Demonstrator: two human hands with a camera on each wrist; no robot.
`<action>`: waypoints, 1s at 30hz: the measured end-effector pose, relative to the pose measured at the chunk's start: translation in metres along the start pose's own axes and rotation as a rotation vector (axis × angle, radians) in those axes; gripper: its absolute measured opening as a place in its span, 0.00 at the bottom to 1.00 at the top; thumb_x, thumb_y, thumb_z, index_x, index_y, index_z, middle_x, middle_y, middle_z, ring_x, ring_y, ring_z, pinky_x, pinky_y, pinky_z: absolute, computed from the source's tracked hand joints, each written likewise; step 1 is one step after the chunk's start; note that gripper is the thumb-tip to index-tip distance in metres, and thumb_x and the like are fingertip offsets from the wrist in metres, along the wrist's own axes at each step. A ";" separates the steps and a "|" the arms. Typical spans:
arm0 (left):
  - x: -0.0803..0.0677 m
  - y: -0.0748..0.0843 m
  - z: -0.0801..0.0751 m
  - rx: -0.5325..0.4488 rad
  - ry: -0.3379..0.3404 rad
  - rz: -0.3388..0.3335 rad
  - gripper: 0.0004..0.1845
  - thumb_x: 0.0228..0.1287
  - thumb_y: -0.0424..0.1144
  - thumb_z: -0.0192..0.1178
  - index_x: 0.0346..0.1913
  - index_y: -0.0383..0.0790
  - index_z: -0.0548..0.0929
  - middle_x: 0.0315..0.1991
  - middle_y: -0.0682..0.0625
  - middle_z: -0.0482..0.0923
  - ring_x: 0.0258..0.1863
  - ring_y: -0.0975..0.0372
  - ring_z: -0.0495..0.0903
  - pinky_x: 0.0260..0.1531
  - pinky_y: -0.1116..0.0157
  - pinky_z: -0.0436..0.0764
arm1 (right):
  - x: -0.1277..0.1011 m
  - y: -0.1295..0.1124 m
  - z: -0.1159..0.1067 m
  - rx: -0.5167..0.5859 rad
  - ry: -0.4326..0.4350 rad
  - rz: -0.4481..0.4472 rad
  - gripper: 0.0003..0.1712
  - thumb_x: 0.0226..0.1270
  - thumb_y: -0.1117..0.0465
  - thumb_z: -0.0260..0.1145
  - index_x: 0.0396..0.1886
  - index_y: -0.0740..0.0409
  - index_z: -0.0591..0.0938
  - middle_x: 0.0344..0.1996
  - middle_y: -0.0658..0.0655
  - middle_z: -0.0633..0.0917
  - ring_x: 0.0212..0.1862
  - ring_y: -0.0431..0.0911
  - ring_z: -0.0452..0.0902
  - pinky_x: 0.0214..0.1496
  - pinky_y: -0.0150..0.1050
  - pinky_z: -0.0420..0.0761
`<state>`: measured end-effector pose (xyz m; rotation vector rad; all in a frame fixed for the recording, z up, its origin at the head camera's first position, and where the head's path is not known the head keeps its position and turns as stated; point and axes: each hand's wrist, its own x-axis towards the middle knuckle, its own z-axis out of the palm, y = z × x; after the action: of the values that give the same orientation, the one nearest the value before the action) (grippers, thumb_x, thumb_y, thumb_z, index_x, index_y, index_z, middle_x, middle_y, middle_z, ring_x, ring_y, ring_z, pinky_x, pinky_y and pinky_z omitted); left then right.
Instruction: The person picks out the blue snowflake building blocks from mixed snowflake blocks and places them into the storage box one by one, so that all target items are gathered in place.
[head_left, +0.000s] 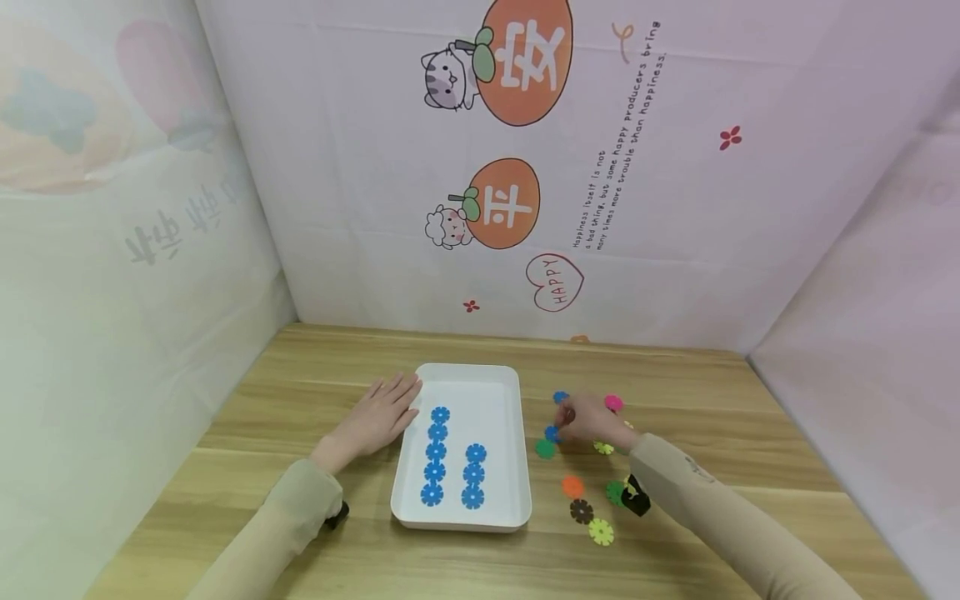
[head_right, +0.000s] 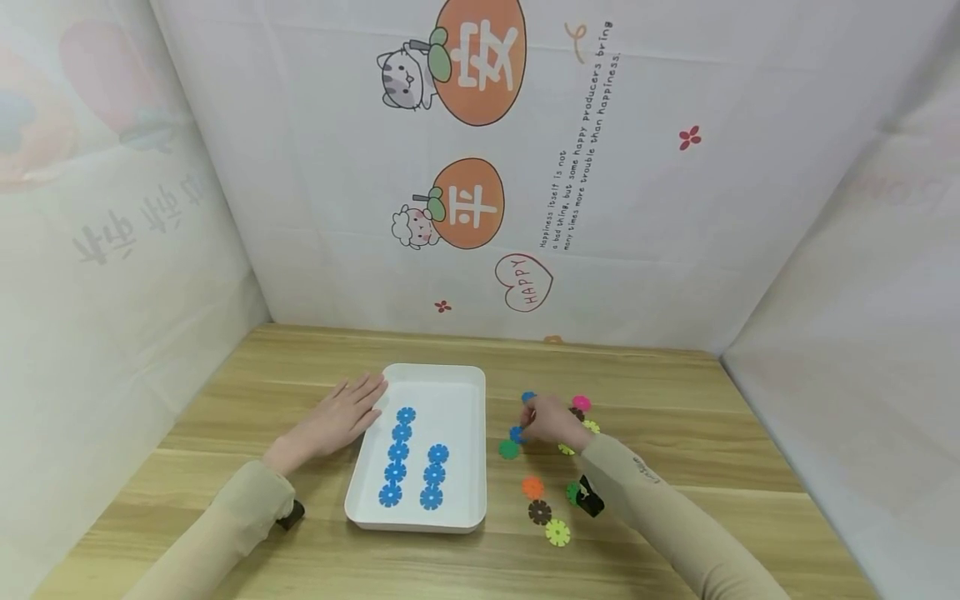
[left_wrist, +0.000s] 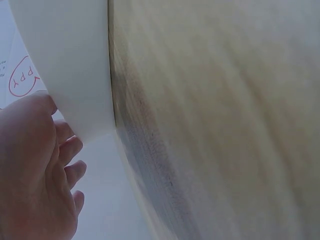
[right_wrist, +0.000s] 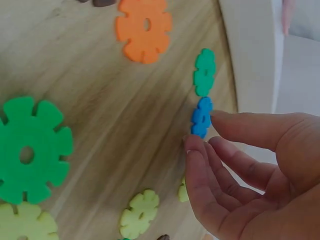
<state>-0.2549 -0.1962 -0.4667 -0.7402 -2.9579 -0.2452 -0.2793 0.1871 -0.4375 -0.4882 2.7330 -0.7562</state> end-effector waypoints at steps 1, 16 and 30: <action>0.000 0.000 0.000 -0.003 0.003 0.002 0.30 0.80 0.49 0.42 0.77 0.37 0.59 0.78 0.42 0.56 0.78 0.44 0.55 0.76 0.41 0.55 | 0.001 0.001 0.001 -0.011 0.003 0.009 0.09 0.53 0.66 0.75 0.33 0.63 0.83 0.32 0.56 0.86 0.35 0.44 0.79 0.37 0.36 0.81; 0.001 -0.001 0.001 0.001 -0.007 -0.006 0.31 0.80 0.51 0.41 0.77 0.40 0.58 0.79 0.43 0.55 0.79 0.46 0.54 0.77 0.42 0.54 | 0.004 0.000 0.008 -0.046 0.018 0.011 0.13 0.52 0.63 0.77 0.32 0.64 0.82 0.31 0.55 0.85 0.33 0.43 0.77 0.34 0.34 0.79; 0.001 -0.001 0.000 -0.012 0.005 0.012 0.31 0.79 0.50 0.43 0.77 0.38 0.58 0.78 0.42 0.55 0.78 0.46 0.55 0.77 0.42 0.54 | 0.004 0.000 0.007 0.024 0.010 0.036 0.11 0.55 0.67 0.74 0.33 0.63 0.78 0.30 0.54 0.82 0.31 0.42 0.75 0.32 0.32 0.76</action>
<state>-0.2561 -0.1966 -0.4667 -0.7572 -2.9488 -0.2633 -0.2805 0.1829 -0.4442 -0.4300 2.7312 -0.7831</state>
